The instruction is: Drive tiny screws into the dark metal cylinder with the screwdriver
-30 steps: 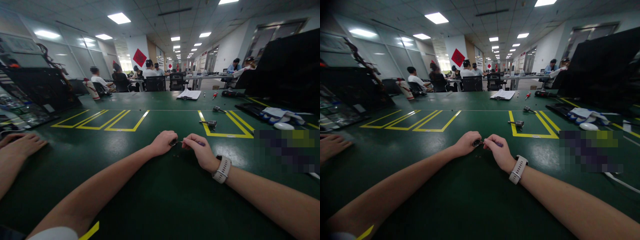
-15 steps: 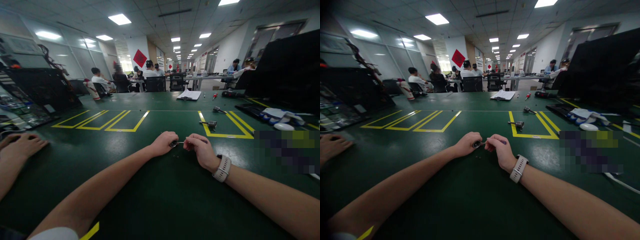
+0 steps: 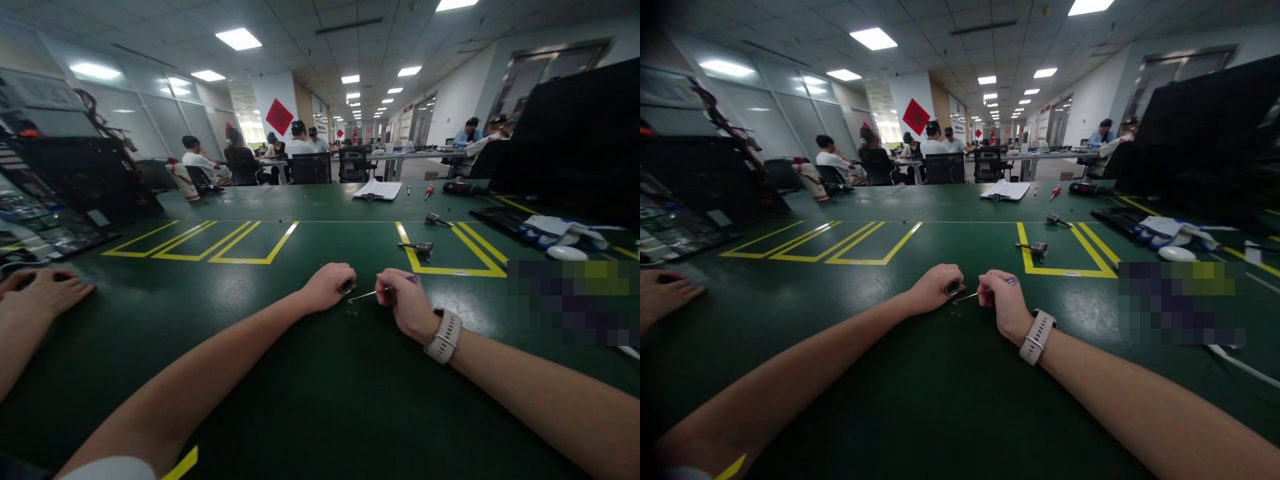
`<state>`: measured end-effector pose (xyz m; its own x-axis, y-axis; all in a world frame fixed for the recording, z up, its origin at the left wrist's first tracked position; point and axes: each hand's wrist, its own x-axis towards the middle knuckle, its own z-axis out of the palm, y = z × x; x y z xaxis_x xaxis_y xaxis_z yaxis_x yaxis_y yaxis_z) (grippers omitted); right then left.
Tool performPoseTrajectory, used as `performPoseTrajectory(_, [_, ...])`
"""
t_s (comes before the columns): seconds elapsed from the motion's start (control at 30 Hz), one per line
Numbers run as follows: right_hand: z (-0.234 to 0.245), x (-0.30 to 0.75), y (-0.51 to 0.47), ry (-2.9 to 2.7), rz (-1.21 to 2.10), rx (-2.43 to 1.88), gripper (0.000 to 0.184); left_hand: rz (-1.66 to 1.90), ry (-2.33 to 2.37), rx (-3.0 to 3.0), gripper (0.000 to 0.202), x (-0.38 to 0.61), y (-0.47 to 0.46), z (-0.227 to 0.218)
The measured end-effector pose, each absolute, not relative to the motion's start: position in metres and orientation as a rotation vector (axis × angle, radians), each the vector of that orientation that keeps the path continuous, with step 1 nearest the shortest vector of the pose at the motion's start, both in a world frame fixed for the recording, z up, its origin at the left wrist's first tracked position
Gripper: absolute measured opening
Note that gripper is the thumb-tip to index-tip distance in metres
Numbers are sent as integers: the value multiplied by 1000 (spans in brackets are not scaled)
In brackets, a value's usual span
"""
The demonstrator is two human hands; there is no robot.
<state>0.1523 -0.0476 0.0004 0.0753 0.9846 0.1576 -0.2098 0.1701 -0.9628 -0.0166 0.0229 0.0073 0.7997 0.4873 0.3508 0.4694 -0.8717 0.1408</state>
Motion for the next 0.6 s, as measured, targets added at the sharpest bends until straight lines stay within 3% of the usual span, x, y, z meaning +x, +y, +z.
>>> performPoseTrajectory(0.6, [1, 152, -46, -966, 1150, -956, 25, 572, 856, 2905, 12, -16, 23, 6])
